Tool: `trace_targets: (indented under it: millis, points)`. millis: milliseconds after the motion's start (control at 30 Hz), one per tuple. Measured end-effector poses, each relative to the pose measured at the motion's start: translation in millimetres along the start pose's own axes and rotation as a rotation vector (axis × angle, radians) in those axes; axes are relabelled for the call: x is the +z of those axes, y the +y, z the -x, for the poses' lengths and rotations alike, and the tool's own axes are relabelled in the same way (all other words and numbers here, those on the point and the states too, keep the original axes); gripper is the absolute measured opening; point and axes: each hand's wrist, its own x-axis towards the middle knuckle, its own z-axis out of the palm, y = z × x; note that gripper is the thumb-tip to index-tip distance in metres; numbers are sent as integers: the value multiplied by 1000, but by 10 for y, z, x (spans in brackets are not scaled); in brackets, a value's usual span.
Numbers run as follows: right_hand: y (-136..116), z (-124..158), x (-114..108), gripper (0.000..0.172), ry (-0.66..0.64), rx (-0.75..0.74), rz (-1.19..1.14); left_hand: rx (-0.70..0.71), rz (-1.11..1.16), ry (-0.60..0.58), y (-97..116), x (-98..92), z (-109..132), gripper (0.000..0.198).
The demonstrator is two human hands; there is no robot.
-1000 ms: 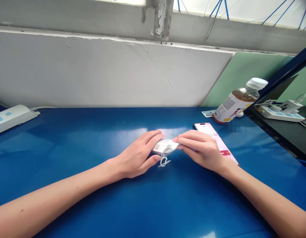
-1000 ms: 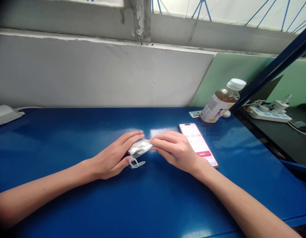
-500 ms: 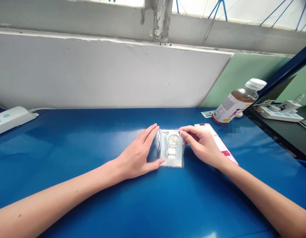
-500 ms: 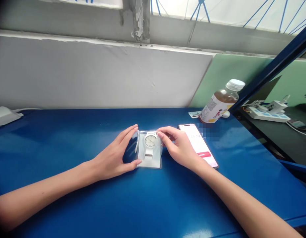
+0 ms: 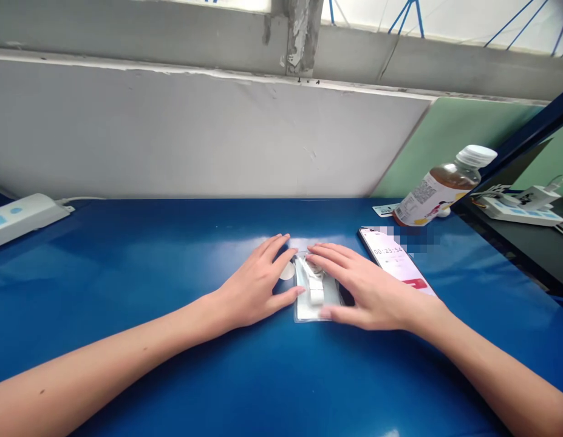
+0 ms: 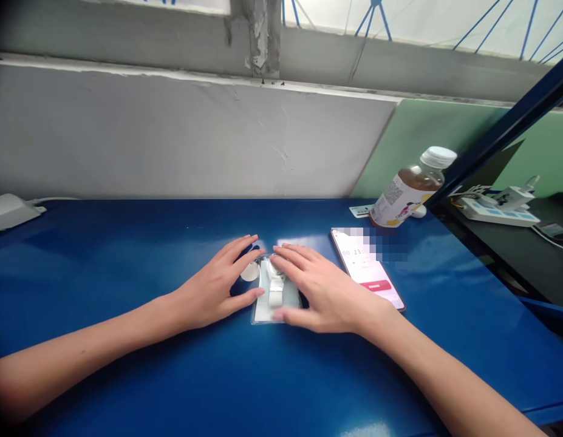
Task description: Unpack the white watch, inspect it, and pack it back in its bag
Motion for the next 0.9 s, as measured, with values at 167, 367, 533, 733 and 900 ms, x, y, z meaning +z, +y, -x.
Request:
trace_targets:
  millis: [167, 367, 533, 733, 900]
  points:
    - [25, -1, 67, 96, -62, 31, -22, -4, -13, -1, 17, -15, -9, 59]
    - [0, -1, 125, 102, -9, 159, 31, -7, -93, 16, 41, -6, -23, 95]
    - [-19, -17, 124, 100, -46, 172, 55, -37, -118, -5, 62, -18, -40, 95]
    - [29, 2, 95, 101, -33, 165, 15, -58, -104, -14, 69, -22, -45, 94]
    - [68, 63, -38, 97, -72, 183, 19, -56, -115, -29, 47, -14, -42, 93]
